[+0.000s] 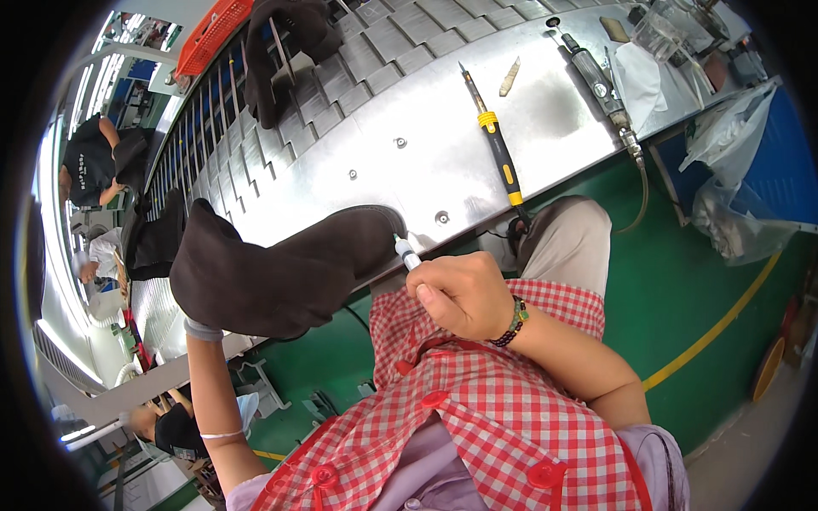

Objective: The person uses a heated soldering iron to apply heat to the sole and heel edges of a brown boot. They also use a syringe to inject a liquid into the sole and a small wooden stick to work on the boot's interior. The person handles multiple boots on a metal conveyor belt in a factory setting.

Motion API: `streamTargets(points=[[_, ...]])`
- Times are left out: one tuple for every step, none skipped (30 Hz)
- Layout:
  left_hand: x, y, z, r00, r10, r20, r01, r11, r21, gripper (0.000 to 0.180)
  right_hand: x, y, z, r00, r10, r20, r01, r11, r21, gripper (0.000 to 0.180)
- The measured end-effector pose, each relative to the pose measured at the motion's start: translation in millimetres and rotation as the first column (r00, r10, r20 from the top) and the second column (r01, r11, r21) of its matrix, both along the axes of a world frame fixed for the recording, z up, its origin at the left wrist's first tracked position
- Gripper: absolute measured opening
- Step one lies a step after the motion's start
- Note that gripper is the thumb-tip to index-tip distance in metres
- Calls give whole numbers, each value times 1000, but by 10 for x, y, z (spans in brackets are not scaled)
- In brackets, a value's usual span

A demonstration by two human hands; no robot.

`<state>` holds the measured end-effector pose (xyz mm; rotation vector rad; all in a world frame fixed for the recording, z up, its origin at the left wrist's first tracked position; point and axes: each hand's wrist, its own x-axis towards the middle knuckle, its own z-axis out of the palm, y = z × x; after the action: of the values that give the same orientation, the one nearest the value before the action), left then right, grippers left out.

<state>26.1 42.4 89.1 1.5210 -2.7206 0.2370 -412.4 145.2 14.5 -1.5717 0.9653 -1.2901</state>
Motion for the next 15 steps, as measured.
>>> streamTargets(points=[[-45, 63, 35, 999, 33, -34, -32, 999, 29, 54, 4, 1, -1, 1000, -9, 15, 9, 1000, 0, 27], [-104, 137, 76, 995, 69, -66, -65, 996, 64, 55, 0, 0, 0, 999, -30, -27, 30, 999, -28, 26], [-166, 215, 112, 990, 105, -96, -96, 991, 95, 56, -6, -5, -3, 997, -50, -56, 47, 998, -49, 25], [-228, 302, 141, 983, 142, -116, -128, 984, 124, 57, -12, -10, -6, 995, -66, -73, 61, 996, -65, 24], [-294, 391, 149, 974, 181, -134, -161, 975, 151, 58, -17, -17, -12, 992, -79, -94, 71, 994, -80, 23], [-342, 479, 167, 964, 218, -149, -191, 966, 176, 59, -18, -30, -17, 991, -88, -101, 79, 992, -94, 23], [-394, 562, 170, 954, 251, -163, -218, 956, 199, 60, -27, -42, -26, 991, -95, -95, 85, 991, -99, 22], [-425, 645, 176, 944, 282, -174, -242, 945, 219, 62, -17, -48, -27, 990, -104, -100, 93, 990, -109, 23], [-452, 711, 177, 933, 308, -187, -262, 936, 236, 63, -13, -55, -30, 989, -112, -93, 101, 989, -109, 23], [-474, 774, 171, 922, 333, -196, -282, 927, 248, 64, -12, -57, -31, 991, -110, -82, 102, 990, -95, 23], [-482, 811, 169, 936, 323, -138, -289, 932, 221, 64, -12, -55, -28, 989, -119, -90, 109, 989, -102, 23], [-488, 845, 168, 947, 312, -79, -293, 937, 192, 65, -16, -51, -24, 988, -120, -93, 111, 989, -95, 23], [-491, 866, 161, 941, 326, -87, -304, 932, 196, 65, -20, -43, -17, 988, -121, -97, 112, 990, -86, 23], [-490, 887, 160, 939, 334, -85, -313, 929, 197, 65, -34, -29, -7, 988, -106, -114, 97, 992, -81, 27], [-489, 902, 150, 932, 347, -104, -321, 924, 207, 65, -48, -18, 3, 987, -92, -131, 83, 994, -78, 30]])
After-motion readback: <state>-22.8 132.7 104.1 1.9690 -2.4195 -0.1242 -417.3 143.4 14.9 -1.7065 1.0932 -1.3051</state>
